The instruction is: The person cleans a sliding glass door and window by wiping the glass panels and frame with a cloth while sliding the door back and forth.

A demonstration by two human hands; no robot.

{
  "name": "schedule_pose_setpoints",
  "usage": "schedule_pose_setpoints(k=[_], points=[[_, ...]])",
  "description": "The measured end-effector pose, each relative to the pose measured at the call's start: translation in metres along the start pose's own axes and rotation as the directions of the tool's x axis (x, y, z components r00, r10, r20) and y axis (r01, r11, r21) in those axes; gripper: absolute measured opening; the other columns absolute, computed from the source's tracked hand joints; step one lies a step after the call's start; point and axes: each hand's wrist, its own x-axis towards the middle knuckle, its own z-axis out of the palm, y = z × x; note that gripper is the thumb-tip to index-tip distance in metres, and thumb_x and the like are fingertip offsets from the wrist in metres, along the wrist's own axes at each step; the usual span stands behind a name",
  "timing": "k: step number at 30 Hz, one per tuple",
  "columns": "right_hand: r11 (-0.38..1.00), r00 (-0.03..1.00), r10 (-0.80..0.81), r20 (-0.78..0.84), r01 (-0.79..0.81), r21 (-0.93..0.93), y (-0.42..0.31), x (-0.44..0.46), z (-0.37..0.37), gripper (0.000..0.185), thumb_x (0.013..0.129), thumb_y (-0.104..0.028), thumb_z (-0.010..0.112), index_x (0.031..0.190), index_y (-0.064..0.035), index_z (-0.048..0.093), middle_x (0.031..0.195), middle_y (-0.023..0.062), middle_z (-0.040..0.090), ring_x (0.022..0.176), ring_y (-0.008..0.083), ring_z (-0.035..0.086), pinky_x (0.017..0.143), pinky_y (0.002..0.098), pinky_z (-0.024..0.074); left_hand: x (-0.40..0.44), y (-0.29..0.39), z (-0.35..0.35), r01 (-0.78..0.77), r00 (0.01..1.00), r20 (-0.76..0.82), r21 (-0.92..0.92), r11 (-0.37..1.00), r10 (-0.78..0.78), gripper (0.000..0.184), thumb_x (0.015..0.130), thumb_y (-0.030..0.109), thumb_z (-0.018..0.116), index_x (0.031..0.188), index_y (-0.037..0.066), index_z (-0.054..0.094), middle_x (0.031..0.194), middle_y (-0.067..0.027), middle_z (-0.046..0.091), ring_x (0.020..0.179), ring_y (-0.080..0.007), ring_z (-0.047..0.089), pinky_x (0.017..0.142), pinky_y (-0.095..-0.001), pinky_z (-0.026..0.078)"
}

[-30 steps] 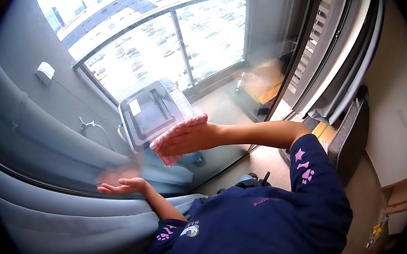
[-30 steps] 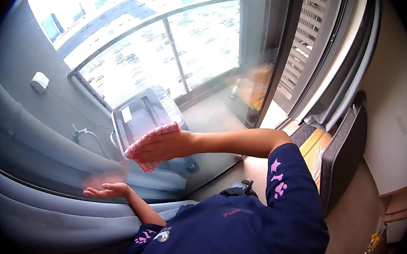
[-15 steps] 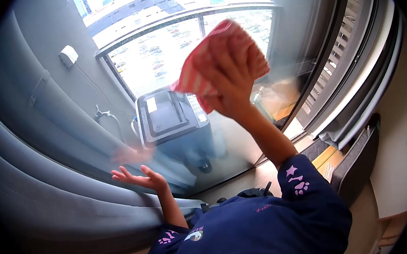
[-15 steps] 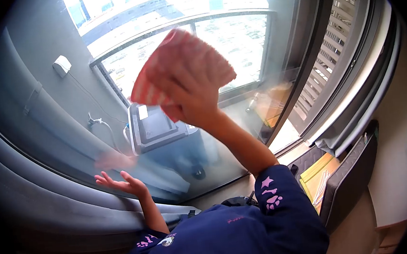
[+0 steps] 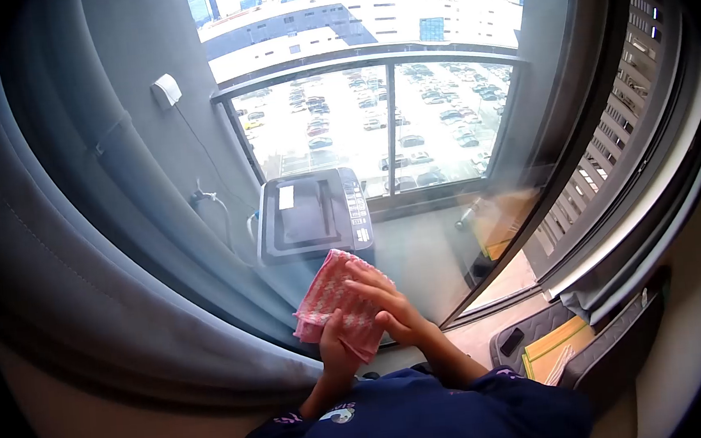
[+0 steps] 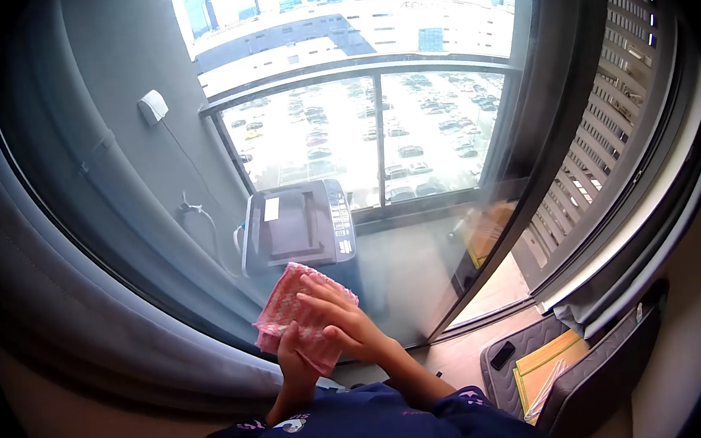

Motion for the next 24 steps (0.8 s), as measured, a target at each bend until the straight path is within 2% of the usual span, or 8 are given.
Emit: schedule_pose_setpoints(k=[3,5,7,11,13,15,18,24], points=[[0.952,0.912,-0.024,-0.410,-0.104,-0.287,0.003,-0.023,-0.047,0.051,0.088,-0.043,0.040,0.118,-0.0020,0.047,0.134,0.0192,0.033,0.128,0.0323,0.025,0.103,0.0446,0.0160,0.012,0.020,0.012,-0.359,0.929,-0.069,0.066,0.931,0.364,0.049,0.086,0.025,0.047,0.126,0.001,0.032,0.126,-0.0145,0.042,0.114,-0.0287,0.043,0.097,-0.0437,0.031],[0.850,0.661,-0.157,-0.734,-0.288,-0.441,0.015,-0.042,-0.085,0.043,0.087,-0.033,0.044,0.119,-0.0042,0.044,0.132,0.0181,0.036,0.127,0.0306,0.026,0.103,0.0439,0.0171,0.029,0.046,0.022,-0.758,0.562,0.014,0.410,0.508,0.827,0.056,0.081,0.032,0.057,0.123,0.001,0.035,0.115,-0.0106,0.047,0.105,-0.0237,0.046,0.091,-0.0388,0.035],[0.757,0.400,-0.256,-0.880,-0.483,-0.440,0.020,-0.055,-0.127,0.046,0.085,-0.023,0.048,0.124,-0.0005,0.036,0.135,0.0169,0.030,0.127,0.0276,0.024,0.105,0.0403,0.0146,0.052,0.071,0.017,-0.744,0.416,0.232,0.642,0.183,0.879,0.052,0.083,0.027,0.055,0.123,0.002,0.036,0.118,-0.0126,0.044,0.109,-0.0241,0.043,0.093,-0.0367,0.033],[0.790,0.412,-0.159,-0.897,-0.492,-0.366,0.041,-0.071,-0.223,0.063,0.085,-0.027,0.053,0.133,-0.0022,0.021,0.134,0.0166,0.029,0.122,0.0267,0.032,0.102,0.0341,0.0233,0.115,0.099,0.023,-0.604,0.394,0.763,0.635,-0.482,0.513,0.041,0.085,0.025,0.052,0.120,0.004,0.043,0.117,-0.0162,0.047,0.107,-0.0301,0.045,0.095,-0.0401,0.032],[0.861,0.430,-0.177,-0.885,-0.369,-0.351,0.038,-0.061,-0.258,0.076,0.080,-0.034,0.060,0.134,0.0005,0.019,0.138,0.0189,0.021,0.127,0.0263,0.024,0.104,0.0344,0.0166,0.110,0.079,0.042,-0.166,0.371,0.924,0.167,-0.972,0.095,0.048,0.081,0.025,0.057,0.122,0.005,0.043,0.121,-0.0169,0.044,0.116,-0.0318,0.038,0.100,-0.0460,0.024],[0.847,0.592,-0.095,-0.800,-0.374,-0.378,0.053,-0.072,-0.308,0.084,0.076,-0.042,0.063,0.133,0.0025,0.020,0.136,0.0174,0.026,0.125,0.0246,0.027,0.104,0.0329,0.0189,0.101,0.048,0.020,-0.404,0.512,0.856,0.166,-0.900,-0.072,0.043,0.078,0.023,0.057,0.120,0.017,0.048,0.127,-0.0003,0.044,0.122,-0.0248,0.034,0.106,-0.0425,0.012],[0.932,0.649,0.324,-0.688,-0.346,0.112,0.091,-0.097,-0.365,0.075,0.080,-0.048,0.055,0.132,-0.0010,0.026,0.132,0.0134,0.036,0.119,0.0247,0.037,0.101,0.0348,0.0261,0.102,0.043,0.007,-0.339,0.529,0.810,-0.074,-0.938,-0.255,0.045,0.078,0.028,0.057,0.121,0.025,0.048,0.129,0.0059,0.043,0.125,-0.0187,0.030,0.106,-0.0440,0.008],[0.880,0.692,0.421,-0.586,-0.156,0.449,0.102,-0.096,-0.366,0.085,0.071,-0.049,0.065,0.129,0.0013,0.029,0.126,0.0103,0.041,0.114,0.0232,0.041,0.097,0.0336,0.0339,0.131,0.172,0.139,0.025,0.036,0.999,-0.021,-0.999,-0.020,0.060,0.074,0.035,0.063,0.126,0.016,0.040,0.130,-0.0105,0.040,0.121,-0.0322,0.034,0.102,-0.0481,0.020]])
